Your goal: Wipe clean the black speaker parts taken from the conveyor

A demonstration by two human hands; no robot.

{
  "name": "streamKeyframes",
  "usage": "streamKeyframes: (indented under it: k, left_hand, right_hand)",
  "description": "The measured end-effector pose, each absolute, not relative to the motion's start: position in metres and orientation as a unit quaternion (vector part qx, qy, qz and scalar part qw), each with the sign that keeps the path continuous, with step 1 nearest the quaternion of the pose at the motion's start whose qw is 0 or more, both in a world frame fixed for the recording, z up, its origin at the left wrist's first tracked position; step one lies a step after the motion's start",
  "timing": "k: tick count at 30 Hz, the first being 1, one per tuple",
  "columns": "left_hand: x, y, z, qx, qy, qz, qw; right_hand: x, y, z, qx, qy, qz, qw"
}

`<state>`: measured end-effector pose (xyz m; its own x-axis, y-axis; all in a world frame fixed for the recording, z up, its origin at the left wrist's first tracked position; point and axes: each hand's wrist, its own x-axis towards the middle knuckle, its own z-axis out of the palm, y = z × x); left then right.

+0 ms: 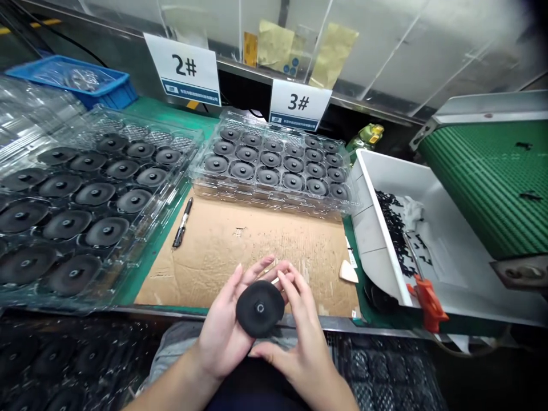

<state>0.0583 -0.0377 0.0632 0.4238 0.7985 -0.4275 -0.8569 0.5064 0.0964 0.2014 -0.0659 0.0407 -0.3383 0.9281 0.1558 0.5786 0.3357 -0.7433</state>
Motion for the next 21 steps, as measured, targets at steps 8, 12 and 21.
streamKeyframes:
  k: [8, 12, 21]
  left_hand:
    - [0.060, -0.042, 0.060, -0.075, 0.216, 0.497, 0.837]
    - [0.062, -0.044, 0.058, -0.054, 0.210, 0.490, 0.844]
    - [0.063, -0.044, 0.053, -0.034, 0.251, 0.482, 0.839]
  right_hand:
    - [0.204, -0.065, 0.041, -0.492, -0.756, 0.321, 0.289]
    - [0.205, -0.068, 0.040, -0.494, -0.742, 0.333, 0.306]
    - [0.206, -0.069, 0.038, -0.504, -0.726, 0.360, 0.298]
